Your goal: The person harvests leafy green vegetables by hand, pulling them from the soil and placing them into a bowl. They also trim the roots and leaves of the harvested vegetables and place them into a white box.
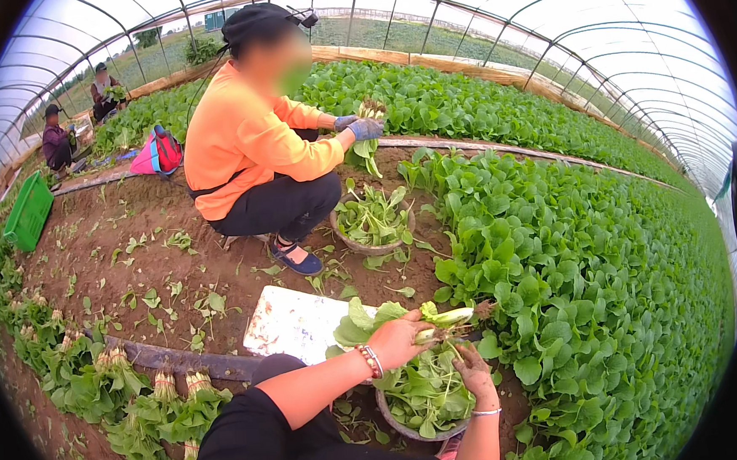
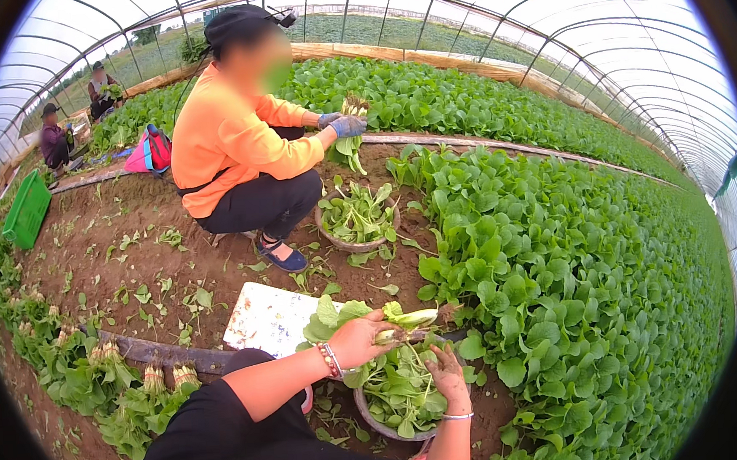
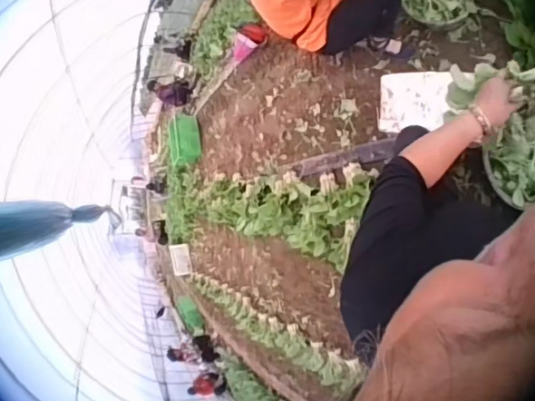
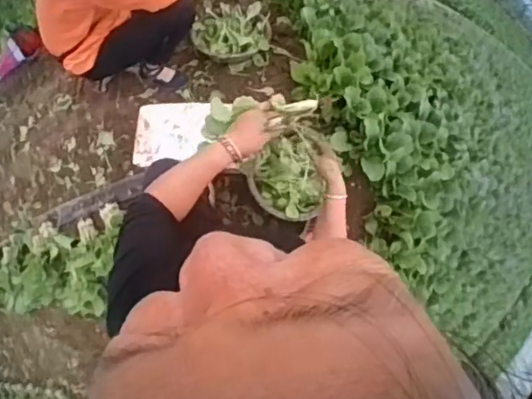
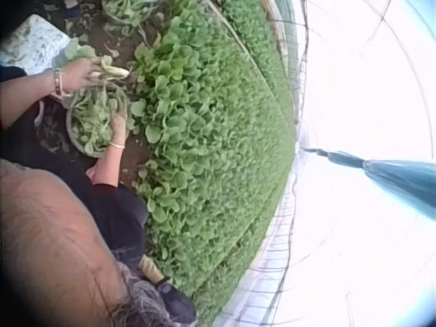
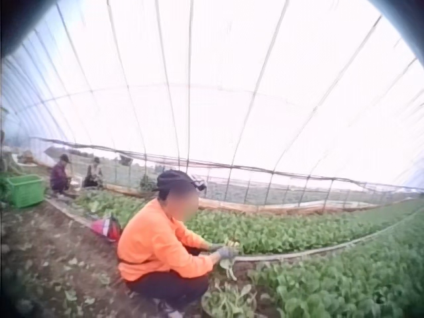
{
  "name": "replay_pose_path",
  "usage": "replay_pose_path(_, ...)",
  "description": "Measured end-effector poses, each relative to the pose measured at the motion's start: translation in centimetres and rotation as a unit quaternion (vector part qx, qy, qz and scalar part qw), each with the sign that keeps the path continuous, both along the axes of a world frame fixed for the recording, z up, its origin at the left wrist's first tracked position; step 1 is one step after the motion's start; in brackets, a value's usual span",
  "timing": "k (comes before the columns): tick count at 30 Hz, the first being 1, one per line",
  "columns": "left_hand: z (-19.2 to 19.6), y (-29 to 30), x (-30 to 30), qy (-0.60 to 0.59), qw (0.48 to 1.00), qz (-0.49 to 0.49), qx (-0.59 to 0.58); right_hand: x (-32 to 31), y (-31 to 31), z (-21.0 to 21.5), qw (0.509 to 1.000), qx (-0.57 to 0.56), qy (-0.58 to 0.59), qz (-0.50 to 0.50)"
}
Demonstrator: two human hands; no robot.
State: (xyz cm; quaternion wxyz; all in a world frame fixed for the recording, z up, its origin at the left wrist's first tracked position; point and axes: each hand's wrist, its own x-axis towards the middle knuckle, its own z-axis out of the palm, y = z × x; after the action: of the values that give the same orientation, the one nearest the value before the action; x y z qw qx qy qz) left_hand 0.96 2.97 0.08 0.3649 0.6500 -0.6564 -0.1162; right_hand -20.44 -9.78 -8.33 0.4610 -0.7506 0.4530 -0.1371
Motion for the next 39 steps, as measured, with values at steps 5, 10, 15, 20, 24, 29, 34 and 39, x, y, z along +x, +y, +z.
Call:
replay_pose_path(5,-0.2,-0.6,-0.4,0.403,0.896,-0.113,0.147,6.7,2.0,8.8,0.768,0.238,-0.588,0.089)
replay_pose_path(10,0.3,-0.8,-0.5,0.459,0.86,-0.108,0.194,6.9,3.5,9.5,0.808,0.126,-0.568,0.096)
replay_pose_path(15,1.2,-1.0,-0.2,0.192,0.979,-0.031,-0.067,6.9,2.8,9.2,0.851,-0.039,-0.522,0.035)
replay_pose_path(20,1.3,-1.8,-0.6,0.196,0.978,-0.068,-0.019,9.7,4.0,6.0,0.784,0.025,-0.609,0.117)
replay_pose_path(24,-0.2,-0.4,-0.4,0.375,0.926,-0.034,-0.022,11.5,5.4,5.7,0.737,0.13,-0.655,0.108)
replay_pose_path(29,0.5,0.1,-1.2,0.435,0.9,0.025,0.018,10.6,4.3,6.5,0.738,0.124,-0.651,0.128)
replay_pose_path(34,2.2,0.3,0.7,0.374,0.923,0.031,-0.082,9.0,-2.8,4.6,0.857,0.058,-0.499,0.12)
replay_pose_path(39,2.2,-0.3,0.8,0.396,0.907,0.133,-0.047,11.5,-4.4,2.5,0.9,0.018,-0.409,0.148)
